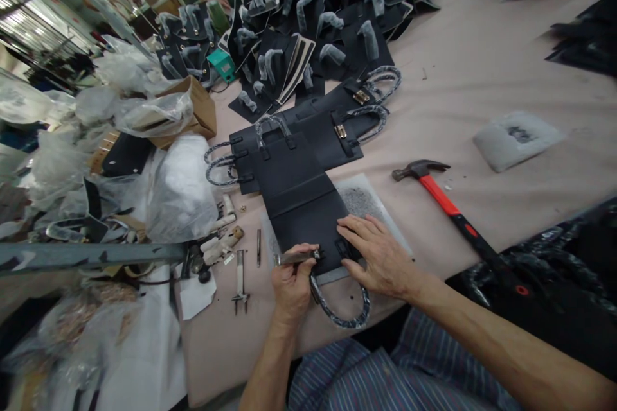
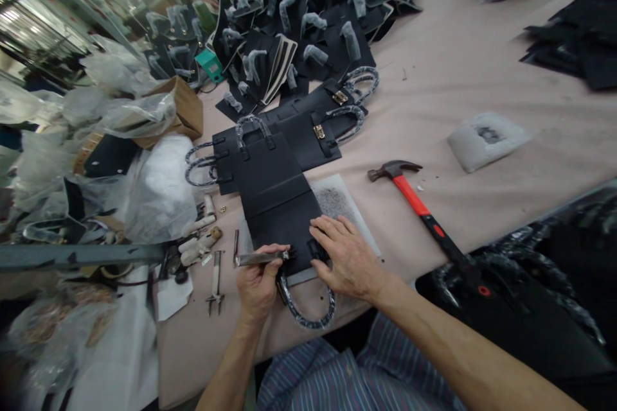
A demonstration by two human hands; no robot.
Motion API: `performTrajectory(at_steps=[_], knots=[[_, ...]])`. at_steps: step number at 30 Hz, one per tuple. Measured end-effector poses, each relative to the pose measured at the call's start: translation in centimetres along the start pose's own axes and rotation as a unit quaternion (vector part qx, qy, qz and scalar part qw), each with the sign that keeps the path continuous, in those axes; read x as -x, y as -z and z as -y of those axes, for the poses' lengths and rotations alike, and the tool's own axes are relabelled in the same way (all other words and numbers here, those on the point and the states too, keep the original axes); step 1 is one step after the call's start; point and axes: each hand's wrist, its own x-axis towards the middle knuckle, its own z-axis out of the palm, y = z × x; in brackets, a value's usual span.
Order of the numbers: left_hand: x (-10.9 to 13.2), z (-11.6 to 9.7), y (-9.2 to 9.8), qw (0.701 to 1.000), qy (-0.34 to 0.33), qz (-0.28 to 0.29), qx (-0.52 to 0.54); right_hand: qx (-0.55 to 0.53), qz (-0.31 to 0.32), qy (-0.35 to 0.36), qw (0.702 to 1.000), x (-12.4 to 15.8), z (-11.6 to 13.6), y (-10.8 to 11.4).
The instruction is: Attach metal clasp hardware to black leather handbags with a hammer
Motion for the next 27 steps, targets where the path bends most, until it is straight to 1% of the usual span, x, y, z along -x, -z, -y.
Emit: performTrajectory(at_steps=[6, 19, 23, 27], knots=[[0.0, 0.5, -0.31, 1.0, -0.012, 0.012, -0.007, 0.007, 0.0, 0.0, 1.0, -0.1, 0.13, 0.1], [0.06, 0.78, -0.34, 1.0, -0.01, 0.016, -0.017, 0.011, 0.004, -0.003, 1.0, -0.11, 0.18, 0.11], [-0.07, 0.62, -0.48, 0.997, -0.032, 0.026, -0.066, 0.005, -0.003, -0.001, 1.0, -0.16, 0.26, 0.15], [-0.39, -0.11, -0.83, 0.986, -0.078, 0.029, -0.143, 0.002, -0.006, 0.0, 1.0, -0.12, 0.23, 0.12]])
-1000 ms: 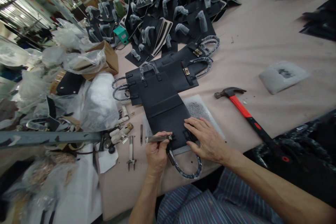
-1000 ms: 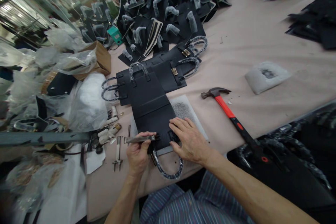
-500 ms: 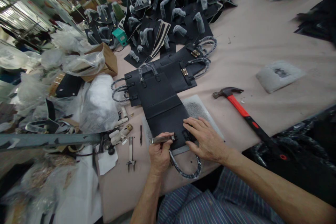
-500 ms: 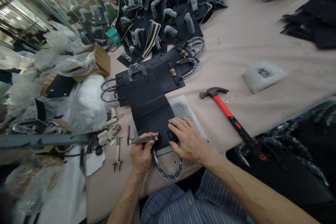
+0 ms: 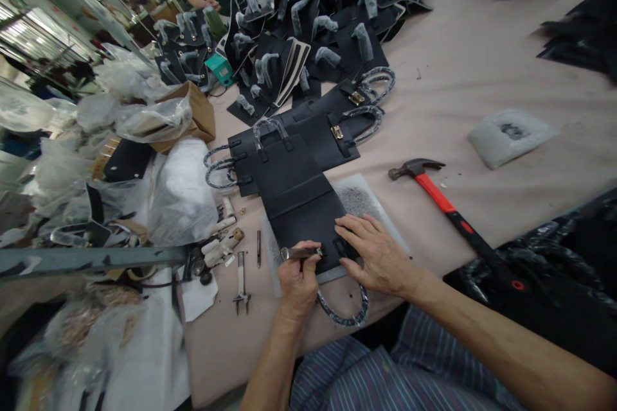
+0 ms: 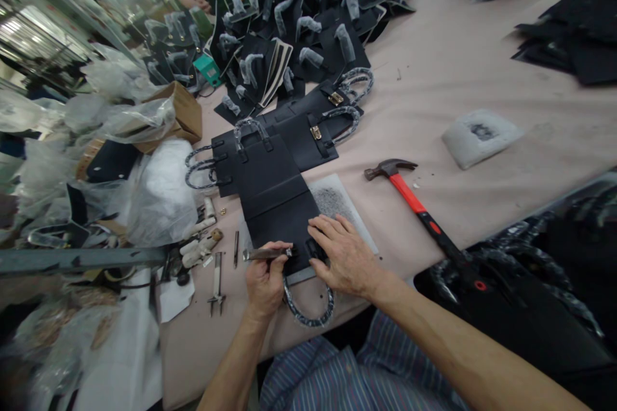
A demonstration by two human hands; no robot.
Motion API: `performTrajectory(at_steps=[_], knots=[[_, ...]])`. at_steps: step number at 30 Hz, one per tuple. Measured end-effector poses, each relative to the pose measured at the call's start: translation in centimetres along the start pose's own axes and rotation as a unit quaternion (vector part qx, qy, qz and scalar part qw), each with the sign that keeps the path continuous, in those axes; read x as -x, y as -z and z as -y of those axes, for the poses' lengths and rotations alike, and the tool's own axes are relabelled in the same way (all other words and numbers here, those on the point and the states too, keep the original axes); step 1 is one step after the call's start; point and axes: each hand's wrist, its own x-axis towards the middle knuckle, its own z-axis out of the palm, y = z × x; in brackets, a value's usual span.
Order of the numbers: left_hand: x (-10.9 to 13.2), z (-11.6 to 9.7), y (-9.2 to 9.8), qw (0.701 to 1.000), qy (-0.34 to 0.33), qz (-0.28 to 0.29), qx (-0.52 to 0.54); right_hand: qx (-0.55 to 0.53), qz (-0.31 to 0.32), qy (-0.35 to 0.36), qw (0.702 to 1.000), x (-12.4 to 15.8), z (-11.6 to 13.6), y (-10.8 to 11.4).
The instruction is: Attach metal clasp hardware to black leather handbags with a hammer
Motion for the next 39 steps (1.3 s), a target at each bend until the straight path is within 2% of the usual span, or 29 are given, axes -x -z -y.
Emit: performTrajectory(at_steps=[4, 11, 14, 16, 18, 19, 21, 22, 25, 27, 29, 32, 35, 36, 37, 39], knots=[[-0.4, -0.6, -0.2, 0.998, -0.04, -0.003, -0.05, -0.003, 0.003, 0.003, 1.0, 0.1, -0.1, 0.1], [-0.8, -1.3, -0.8, 0.995, -0.065, 0.01, -0.079, -0.026, 0.005, 0.015, 1.0, 0.0, -0.2, 0.1], [-0.9, -1.6, -0.9, 0.994, -0.061, 0.018, -0.088, -0.065, -0.035, 0.017, 0.997, 0.5, -1.7, 1.2], [-0.9, -1.7, -0.9, 0.994, -0.055, 0.024, -0.092, -0.038, -0.103, -0.028, 0.994, 1.5, -3.7, 2.8], [-0.9, -1.6, -1.1, 0.995, -0.044, 0.028, -0.09, 0.055, -0.155, -0.105, 0.981, 3.1, -6.3, 4.8], [-0.9, -1.6, -1.1, 0.995, -0.039, 0.03, -0.086, 0.113, -0.152, -0.147, 0.971, 4.0, -7.6, 5.8], [-0.8, -1.4, -1.3, 0.996, -0.03, 0.033, -0.074, 0.198, -0.092, -0.236, 0.947, 5.8, -10.2, 7.4], [-0.8, -1.4, -1.3, 0.997, -0.027, 0.033, -0.067, 0.207, -0.056, -0.27, 0.939, 6.4, -11.2, 8.0], [-0.7, -1.2, -1.4, 0.998, -0.025, 0.031, -0.054, 0.088, -0.035, -0.333, 0.938, 7.1, -12.6, 8.8], [-0.7, -1.2, -1.4, 0.998, -0.023, 0.029, -0.047, -0.011, -0.055, -0.339, 0.939, 6.4, -12.1, 9.0], [-0.7, -1.2, -1.3, 0.999, -0.022, 0.029, -0.038, -0.069, -0.055, -0.325, 0.942, 5.1, -10.5, 9.5], [-0.6, -1.1, -1.3, 0.999, -0.022, 0.031, -0.03, -0.124, -0.051, -0.313, 0.94, 2.9, -6.6, 10.8], [-0.6, -1.1, -1.3, 0.999, -0.018, 0.034, -0.029, -0.195, -0.095, -0.306, 0.927, 1.5, -1.6, 12.7], [-0.6, -1.1, -1.3, 0.999, -0.016, 0.036, -0.028, -0.2, -0.119, -0.284, 0.93, 1.2, 0.1, 13.4], [-0.6, -1.1, -1.3, 0.999, -0.014, 0.038, -0.026, -0.176, -0.132, -0.238, 0.946, 1.0, 1.5, 14.0], [-0.6, -1.0, -1.4, 0.999, -0.016, 0.04, -0.026, -0.071, -0.146, -0.119, 0.979, 0.7, 3.8, 15.0]])
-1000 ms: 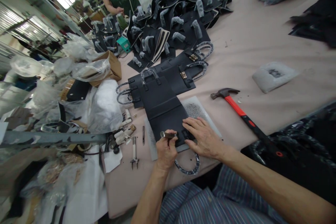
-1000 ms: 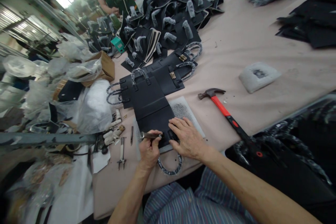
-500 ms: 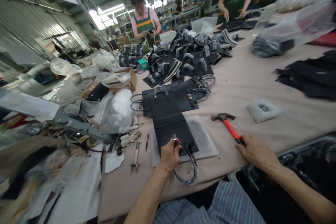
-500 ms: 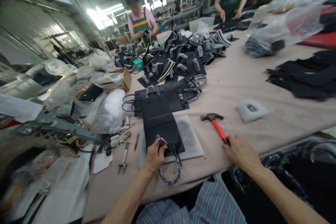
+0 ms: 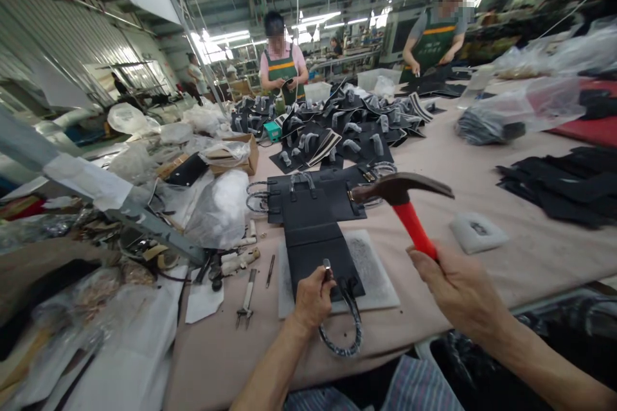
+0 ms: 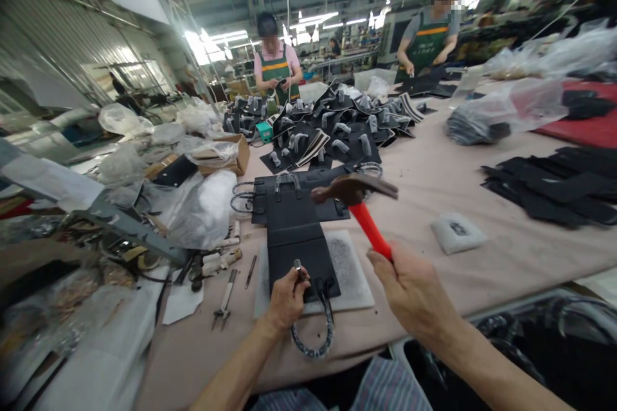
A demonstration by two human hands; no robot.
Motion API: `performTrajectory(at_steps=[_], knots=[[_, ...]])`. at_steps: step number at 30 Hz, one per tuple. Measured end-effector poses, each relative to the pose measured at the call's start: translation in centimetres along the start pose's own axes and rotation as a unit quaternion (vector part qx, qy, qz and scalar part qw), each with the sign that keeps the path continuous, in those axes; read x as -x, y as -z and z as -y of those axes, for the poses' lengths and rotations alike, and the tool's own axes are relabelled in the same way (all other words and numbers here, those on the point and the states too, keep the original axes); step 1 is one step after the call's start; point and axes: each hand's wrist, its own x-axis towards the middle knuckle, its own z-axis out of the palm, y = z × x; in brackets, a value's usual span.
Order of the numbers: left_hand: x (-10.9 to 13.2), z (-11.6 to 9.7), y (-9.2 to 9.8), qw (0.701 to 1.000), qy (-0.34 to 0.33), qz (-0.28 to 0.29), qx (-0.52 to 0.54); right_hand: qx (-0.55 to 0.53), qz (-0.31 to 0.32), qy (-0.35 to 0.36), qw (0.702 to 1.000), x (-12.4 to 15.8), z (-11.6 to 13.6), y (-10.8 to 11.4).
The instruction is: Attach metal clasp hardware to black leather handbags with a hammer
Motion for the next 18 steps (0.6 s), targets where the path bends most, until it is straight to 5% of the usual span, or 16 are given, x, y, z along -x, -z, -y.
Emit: performTrajectory(at_steps=[3, 5, 11, 15, 18], knots=[[0.0, 0.2, -0.1, 1.0, -0.013, -0.002, -0.014, 0.138, 0.07, 0.174, 0.973, 0.0, 1.9, 0.8], [0.0, 0.3, -0.2, 1.0, -0.021, -0.003, -0.023, 0.186, 0.11, 0.209, 0.954, -0.1, 2.8, 1.5], [0.1, 0.3, -0.2, 1.0, -0.018, -0.005, -0.021, 0.105, -0.033, 0.142, 0.984, 0.1, 4.4, 2.0], [0.0, 0.3, -0.1, 0.999, -0.022, 0.002, -0.034, 0.168, 0.124, 0.18, 0.961, 0.2, 3.4, 1.6], [0.0, 0.3, -0.1, 0.999, -0.022, 0.001, -0.033, 0.134, 0.095, 0.123, 0.979, -0.1, 4.0, 2.3]])
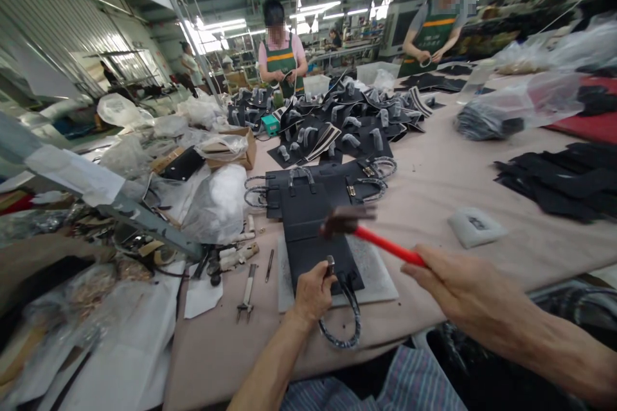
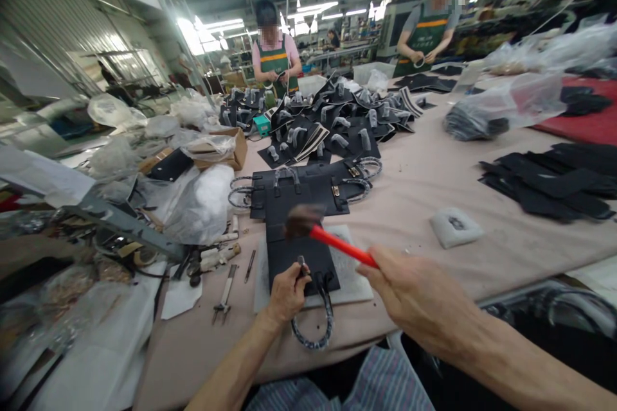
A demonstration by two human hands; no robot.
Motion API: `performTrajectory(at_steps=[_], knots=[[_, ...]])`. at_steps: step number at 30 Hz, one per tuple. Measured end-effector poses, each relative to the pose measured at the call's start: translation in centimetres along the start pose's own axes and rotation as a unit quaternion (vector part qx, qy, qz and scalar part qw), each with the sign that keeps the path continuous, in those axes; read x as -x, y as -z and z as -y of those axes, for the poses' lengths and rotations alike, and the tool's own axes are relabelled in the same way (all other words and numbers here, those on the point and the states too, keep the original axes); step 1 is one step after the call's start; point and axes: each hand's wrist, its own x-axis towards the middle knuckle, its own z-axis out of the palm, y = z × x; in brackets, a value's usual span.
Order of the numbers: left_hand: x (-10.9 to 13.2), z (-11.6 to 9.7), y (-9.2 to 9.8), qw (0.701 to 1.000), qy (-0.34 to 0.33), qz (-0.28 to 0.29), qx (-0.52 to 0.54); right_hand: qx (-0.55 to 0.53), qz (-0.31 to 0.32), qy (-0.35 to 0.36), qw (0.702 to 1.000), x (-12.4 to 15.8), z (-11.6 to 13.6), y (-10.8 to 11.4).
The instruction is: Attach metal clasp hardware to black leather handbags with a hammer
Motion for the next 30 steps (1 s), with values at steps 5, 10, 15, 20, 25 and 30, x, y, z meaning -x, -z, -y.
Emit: performTrajectory(at_steps=[5, 10, 15, 20, 25, 30], knots=[[0.0, 0.0, 0.1, 1.0, 0.003, 0.004, -0.005, -0.026, -0.096, -0.04, 0.994, 0.7, 0.1, -0.6], [0.0, -0.1, 0.2, 1.0, -0.002, 0.001, 0.0, 0.031, 0.075, -0.069, 0.994, 2.2, -4.1, -3.0], [0.1, 0.0, 0.2, 1.0, 0.014, 0.012, 0.015, -0.041, 0.07, -0.196, 0.977, 3.8, -12.0, -6.1], [0.3, 0.0, 0.2, 1.0, 0.011, 0.017, -0.008, 0.043, 0.037, -0.202, 0.978, 5.3, -17.9, -8.9], [0.0, -1.2, 1.3, 0.999, 0.026, 0.028, -0.018, 0.046, -0.081, -0.001, 0.996, 2.5, -11.8, -12.5], [0.1, -1.9, 1.0, 0.998, 0.045, 0.038, 0.028, -0.057, 0.033, 0.109, 0.992, 0.3, -4.7, -18.5]])
